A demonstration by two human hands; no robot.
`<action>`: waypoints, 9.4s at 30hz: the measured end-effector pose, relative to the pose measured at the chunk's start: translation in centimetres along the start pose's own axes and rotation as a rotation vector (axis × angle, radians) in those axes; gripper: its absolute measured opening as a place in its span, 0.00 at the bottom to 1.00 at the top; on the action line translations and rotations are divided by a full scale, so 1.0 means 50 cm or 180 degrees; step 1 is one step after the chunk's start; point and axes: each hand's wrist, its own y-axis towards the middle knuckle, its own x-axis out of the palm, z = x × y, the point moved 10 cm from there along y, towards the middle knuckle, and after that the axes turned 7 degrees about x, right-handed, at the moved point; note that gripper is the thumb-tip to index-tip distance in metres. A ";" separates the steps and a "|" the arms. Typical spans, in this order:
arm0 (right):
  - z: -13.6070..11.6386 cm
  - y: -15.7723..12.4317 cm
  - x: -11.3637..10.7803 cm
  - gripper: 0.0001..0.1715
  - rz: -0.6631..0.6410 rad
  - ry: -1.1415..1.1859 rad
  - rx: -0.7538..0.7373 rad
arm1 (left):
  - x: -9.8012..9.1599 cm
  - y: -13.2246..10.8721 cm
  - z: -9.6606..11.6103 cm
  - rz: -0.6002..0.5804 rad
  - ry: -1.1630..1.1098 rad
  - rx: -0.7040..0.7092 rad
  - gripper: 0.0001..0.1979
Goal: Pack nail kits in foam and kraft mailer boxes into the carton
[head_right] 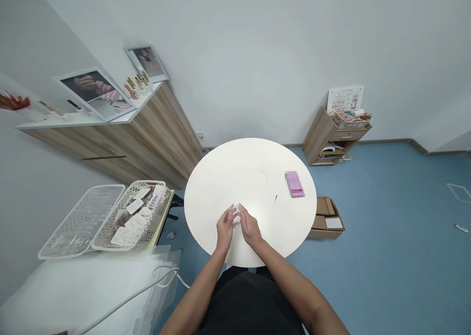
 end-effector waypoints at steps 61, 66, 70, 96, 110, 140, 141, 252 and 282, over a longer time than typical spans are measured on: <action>0.220 0.195 0.089 0.29 -0.1162 -0.3758 -0.0253 | -0.040 0.140 -0.141 -0.1215 0.3214 0.0785 0.24; 0.122 0.226 0.234 0.27 -0.1219 -0.3491 -0.0754 | -0.287 0.130 -0.017 0.0162 0.3119 0.0973 0.22; 0.030 0.224 0.396 0.25 -0.1319 -0.3143 -0.1335 | -0.498 0.063 0.044 0.1066 0.3625 0.0784 0.27; -0.141 0.112 0.990 0.09 -0.2799 -0.3341 -0.1924 | -0.701 -0.082 0.000 0.1249 0.4203 0.0435 0.38; -0.142 0.304 0.594 0.07 -0.1491 -0.1280 -0.0652 | -0.591 -0.007 0.043 0.1172 0.3811 0.0797 0.30; 0.214 0.221 0.128 0.27 -0.0790 -0.3388 -0.0500 | -0.017 0.165 -0.218 -0.2041 0.4054 0.0722 0.39; 0.211 0.219 0.124 0.27 -0.0768 -0.3386 -0.0499 | -0.013 0.167 -0.215 -0.2030 0.4098 0.0786 0.39; 0.039 -0.115 0.715 0.28 -0.2903 -0.3068 -0.2211 | -0.823 -0.384 -0.127 0.1886 0.4200 -0.0671 0.27; -0.106 -0.053 0.641 0.21 -0.2828 -0.2442 -0.2907 | -0.545 -0.216 0.038 0.0305 0.3799 0.0706 0.29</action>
